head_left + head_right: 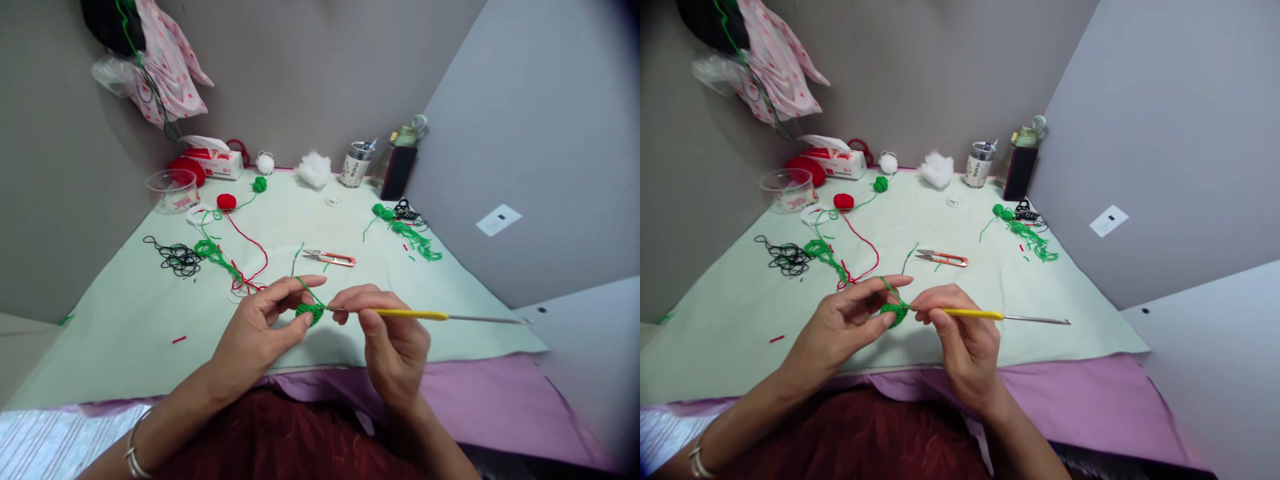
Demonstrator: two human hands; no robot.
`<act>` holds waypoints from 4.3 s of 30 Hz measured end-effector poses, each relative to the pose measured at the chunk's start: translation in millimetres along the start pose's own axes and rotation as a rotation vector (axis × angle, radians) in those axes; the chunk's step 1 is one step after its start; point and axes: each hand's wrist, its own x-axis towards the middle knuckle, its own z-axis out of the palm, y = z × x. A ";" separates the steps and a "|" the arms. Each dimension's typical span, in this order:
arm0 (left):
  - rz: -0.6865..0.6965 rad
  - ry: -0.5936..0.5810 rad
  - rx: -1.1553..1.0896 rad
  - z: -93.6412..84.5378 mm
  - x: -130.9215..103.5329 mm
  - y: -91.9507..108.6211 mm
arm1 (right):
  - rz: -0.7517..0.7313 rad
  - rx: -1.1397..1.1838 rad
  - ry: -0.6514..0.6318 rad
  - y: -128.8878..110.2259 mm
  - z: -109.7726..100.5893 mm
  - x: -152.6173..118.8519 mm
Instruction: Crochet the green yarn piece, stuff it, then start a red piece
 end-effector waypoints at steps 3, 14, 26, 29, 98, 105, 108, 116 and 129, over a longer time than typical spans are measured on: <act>-0.021 -0.002 -0.027 -0.3 -0.8 -0.1 | -0.004 -0.008 0.015 0.5 1.5 -0.6; -0.066 0.028 -0.158 1.4 1.4 1.5 | 0.235 0.256 0.117 7.4 3.2 0.9; -0.015 0.075 -0.008 3.4 -0.1 4.3 | 0.021 -0.051 0.045 0.1 4.3 -3.2; 0.016 0.101 0.035 4.6 0.1 3.8 | -0.101 -0.222 -0.023 -2.0 3.4 -4.6; -0.202 -0.022 -0.517 7.7 3.5 -4.4 | 0.131 0.123 0.069 11.0 7.8 -0.5; -0.138 -0.008 -0.487 7.8 2.1 -4.1 | 0.222 0.339 0.116 10.6 9.1 2.1; -0.137 -0.005 -0.468 7.9 1.4 -3.4 | 0.222 0.339 0.093 9.9 7.3 2.5; -0.062 0.064 -0.246 6.9 0.8 -7.9 | 0.035 0.010 -0.012 3.9 0.2 -1.1; -0.006 0.221 0.060 13.7 -3.2 -2.9 | -0.235 -0.263 -0.056 13.1 -0.4 -2.1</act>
